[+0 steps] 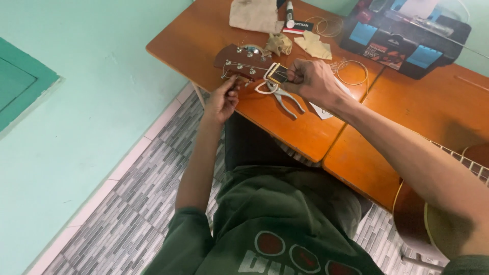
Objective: Restringing an acoustic guitar by threading a new string through the tuning peg and winding it manually.
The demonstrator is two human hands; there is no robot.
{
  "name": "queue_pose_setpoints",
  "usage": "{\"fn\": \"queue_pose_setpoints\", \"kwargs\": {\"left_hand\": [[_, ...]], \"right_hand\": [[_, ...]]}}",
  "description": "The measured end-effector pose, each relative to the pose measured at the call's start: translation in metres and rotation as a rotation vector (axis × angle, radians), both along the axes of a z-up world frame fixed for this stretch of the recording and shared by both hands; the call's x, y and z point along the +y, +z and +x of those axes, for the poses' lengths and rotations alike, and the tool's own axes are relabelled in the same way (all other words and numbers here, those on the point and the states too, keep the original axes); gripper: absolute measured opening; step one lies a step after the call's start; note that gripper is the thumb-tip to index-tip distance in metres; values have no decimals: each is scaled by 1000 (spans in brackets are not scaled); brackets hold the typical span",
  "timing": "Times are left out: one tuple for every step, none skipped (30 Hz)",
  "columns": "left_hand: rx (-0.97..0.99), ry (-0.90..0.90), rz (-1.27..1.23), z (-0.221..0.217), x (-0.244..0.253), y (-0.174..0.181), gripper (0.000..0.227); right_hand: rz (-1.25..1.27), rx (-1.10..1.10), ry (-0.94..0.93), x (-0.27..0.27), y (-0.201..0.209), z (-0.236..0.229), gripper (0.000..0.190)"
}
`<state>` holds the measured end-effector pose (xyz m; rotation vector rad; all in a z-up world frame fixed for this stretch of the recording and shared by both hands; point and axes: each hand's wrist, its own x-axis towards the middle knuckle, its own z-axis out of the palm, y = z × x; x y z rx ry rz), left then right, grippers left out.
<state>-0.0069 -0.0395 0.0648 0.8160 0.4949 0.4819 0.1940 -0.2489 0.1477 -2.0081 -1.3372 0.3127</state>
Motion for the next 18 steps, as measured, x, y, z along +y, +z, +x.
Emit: {"fn": "queue_pose_setpoints", "kwargs": {"left_hand": [[1,4,1,-3,-3,3,29],[180,137,507,-5,-6,7,23],[360,268,1013,-8,-9,10,24],[361,274,1012,-5,0,-2,24],[416,473,1611,-3,9,-14,19],[456,677,2211,-2,17,-27,18],[465,678,2209,-8,5,-17,18],[405,531,1798,-12,-4,-5,22],[339,389,1386,-15,-12,6,26],[344,387,1383,-14,-18,17,26],[292,273,890,-14,-23,27,45],[227,158,400,-12,-27,39,67],[225,159,400,-7,-18,22,67],[130,157,252,-3,-9,6,49],[35,155,104,2,-1,-10,34],[35,153,106,-2,-5,2,34],[183,260,572,-5,-10,14,21],[329,359,1036,-8,-16,24,12]], "right_hand": [[1,1,4,0,-2,1,28],[15,2,5,1,-4,1,28],[29,2,7,1,-6,2,29],[29,1,12,-1,-4,2,29],[25,4,19,-3,-2,3,29],[20,10,29,-5,0,2,30],[19,11,36,-5,-3,2,30],[24,5,30,-4,-5,3,30],[29,-2,24,-2,-7,5,30],[25,2,25,-2,-9,5,30],[23,-1,25,-2,-10,6,30],[24,-9,25,-1,-9,8,30],[24,-10,25,-1,-8,8,30],[20,-10,30,-2,-7,8,29],[17,-11,35,-2,-5,8,29],[19,-10,34,-1,-7,8,29],[28,-7,32,0,-9,9,29],[33,-4,28,-1,-12,10,29]]}}
